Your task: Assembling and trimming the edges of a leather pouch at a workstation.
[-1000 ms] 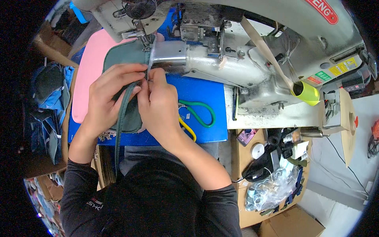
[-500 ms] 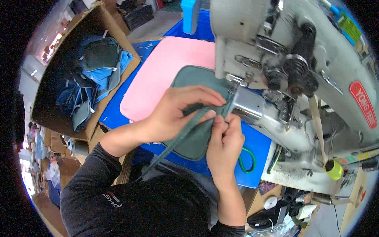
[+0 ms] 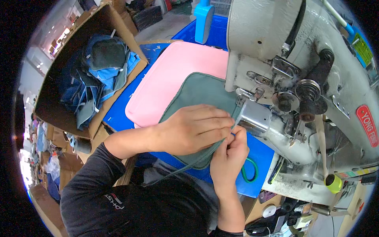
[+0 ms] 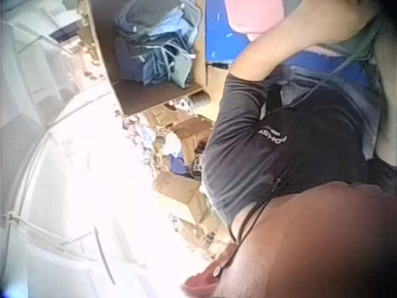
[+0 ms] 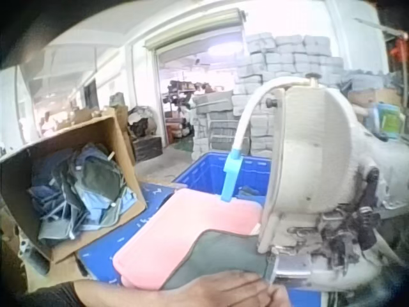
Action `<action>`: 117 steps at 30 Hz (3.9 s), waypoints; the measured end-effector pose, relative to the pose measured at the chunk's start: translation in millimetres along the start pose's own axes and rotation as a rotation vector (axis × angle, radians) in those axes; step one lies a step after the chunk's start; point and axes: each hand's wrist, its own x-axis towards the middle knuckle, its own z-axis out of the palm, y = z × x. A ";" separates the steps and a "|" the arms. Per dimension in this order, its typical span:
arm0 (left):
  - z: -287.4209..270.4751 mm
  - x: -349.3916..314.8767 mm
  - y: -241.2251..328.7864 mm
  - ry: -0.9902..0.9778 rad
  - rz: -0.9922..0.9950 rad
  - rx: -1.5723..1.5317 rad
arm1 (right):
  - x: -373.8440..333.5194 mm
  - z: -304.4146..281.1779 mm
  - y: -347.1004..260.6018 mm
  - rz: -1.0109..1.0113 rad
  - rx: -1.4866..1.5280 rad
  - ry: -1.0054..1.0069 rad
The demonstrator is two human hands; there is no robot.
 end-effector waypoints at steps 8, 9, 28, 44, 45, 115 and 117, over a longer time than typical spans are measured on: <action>-0.1 -0.9 -2.0 0.019 -0.013 -0.024 | 1.1 -0.3 -3.9 0.013 -0.011 -0.003; -0.3 -0.7 -1.9 0.021 -0.013 -0.031 | 1.2 -0.3 -4.3 0.003 -0.001 -0.003; 1.2 2.2 -9.9 0.011 -0.031 -0.050 | 8.7 4.8 -4.8 -0.012 -0.052 0.035; -10.6 24.5 -2.4 -0.182 -0.685 -0.369 | -8.2 -0.7 -8.1 0.078 -0.061 0.011; -5.8 23.6 -8.5 -0.205 -0.613 -0.390 | -13.3 -3.4 -10.9 0.106 -0.061 0.016; -5.0 25.8 -10.3 -0.208 -1.222 -1.442 | -86.3 -69.0 -19.4 0.697 0.520 -0.351; -5.3 25.7 -10.1 -0.210 -1.224 -1.430 | -84.1 -67.0 -22.9 0.709 0.523 -0.346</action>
